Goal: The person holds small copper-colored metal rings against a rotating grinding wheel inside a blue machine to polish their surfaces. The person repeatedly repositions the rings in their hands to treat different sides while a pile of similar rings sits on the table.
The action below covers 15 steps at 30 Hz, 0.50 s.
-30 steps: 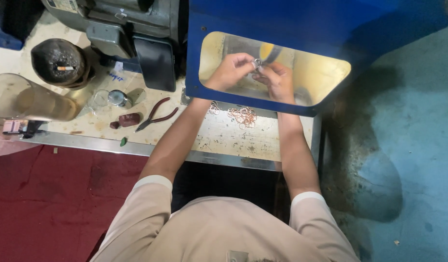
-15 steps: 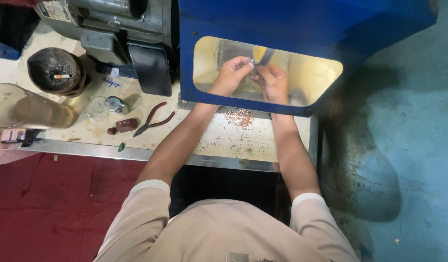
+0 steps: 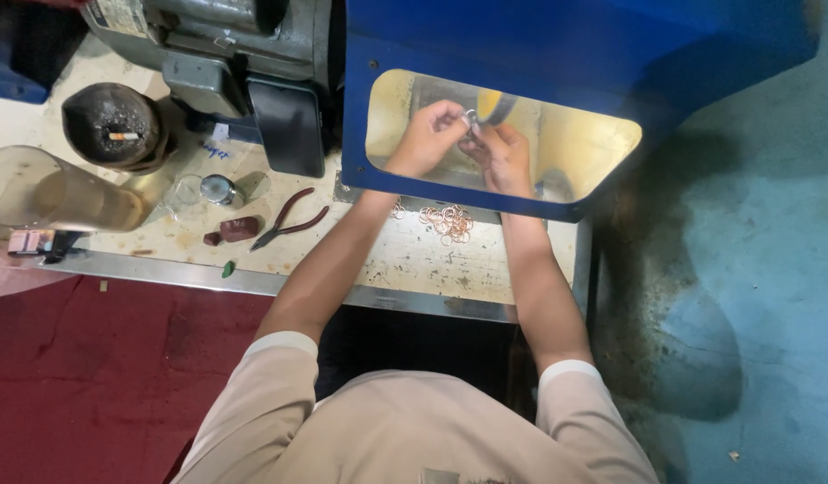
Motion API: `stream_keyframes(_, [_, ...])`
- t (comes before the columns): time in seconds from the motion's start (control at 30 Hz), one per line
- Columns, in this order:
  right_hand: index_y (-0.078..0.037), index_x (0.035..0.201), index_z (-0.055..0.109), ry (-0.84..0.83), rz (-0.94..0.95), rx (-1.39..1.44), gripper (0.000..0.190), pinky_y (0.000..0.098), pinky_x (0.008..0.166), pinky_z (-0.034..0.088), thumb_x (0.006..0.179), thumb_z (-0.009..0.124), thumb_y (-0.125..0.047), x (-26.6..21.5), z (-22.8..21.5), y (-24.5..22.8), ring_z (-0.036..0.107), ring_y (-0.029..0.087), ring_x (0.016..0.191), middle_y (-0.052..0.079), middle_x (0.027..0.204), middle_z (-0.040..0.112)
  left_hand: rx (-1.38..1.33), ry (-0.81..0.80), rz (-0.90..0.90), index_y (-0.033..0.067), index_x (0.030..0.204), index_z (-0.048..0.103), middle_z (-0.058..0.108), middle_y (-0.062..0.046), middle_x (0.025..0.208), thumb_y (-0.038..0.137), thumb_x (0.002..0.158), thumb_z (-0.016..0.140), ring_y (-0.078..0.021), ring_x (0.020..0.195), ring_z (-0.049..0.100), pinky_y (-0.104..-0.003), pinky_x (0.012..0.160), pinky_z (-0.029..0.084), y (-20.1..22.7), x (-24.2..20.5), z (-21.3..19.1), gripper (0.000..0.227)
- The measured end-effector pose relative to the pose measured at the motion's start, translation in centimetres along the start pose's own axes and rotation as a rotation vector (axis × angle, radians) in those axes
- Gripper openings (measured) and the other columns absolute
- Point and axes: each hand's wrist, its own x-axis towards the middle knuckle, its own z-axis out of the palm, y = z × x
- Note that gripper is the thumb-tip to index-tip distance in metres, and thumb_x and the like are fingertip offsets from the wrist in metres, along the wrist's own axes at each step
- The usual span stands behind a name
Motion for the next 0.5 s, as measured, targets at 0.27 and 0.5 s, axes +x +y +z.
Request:
stream_keyframes(0.27, [-0.003,0.093,0.068,-0.196,0.019,-0.228,0.021,0.0429,0.075,0.065,0.089,0.082,-0.018,0.6,-3.4,0.9,0.073,0.020,0.074,0.009,0.074,0.065,0.268,-0.295,0.152,0.0095,0.096,0.076,0.070,-0.005,0.078,0.021,0.093,0.076,-0.0132,0.075,0.061,-0.028,0.066,0.050,2.2,-0.3,-2.7,0.012])
stream_keyframes(0.5, [-0.004,0.093,0.064,-0.149,0.062,-0.073,0.018,0.0360,0.071,0.065,0.089,0.076,-0.016,-0.3,-1.7,0.4,0.072,0.019,0.070,0.008,0.076,0.068,0.263,-0.264,0.225,0.0089,0.099,0.075,0.070,-0.006,0.082,0.016,0.095,0.070,-0.0140,0.075,0.062,-0.029,0.067,0.051,2.7,-0.4,-2.5,0.009])
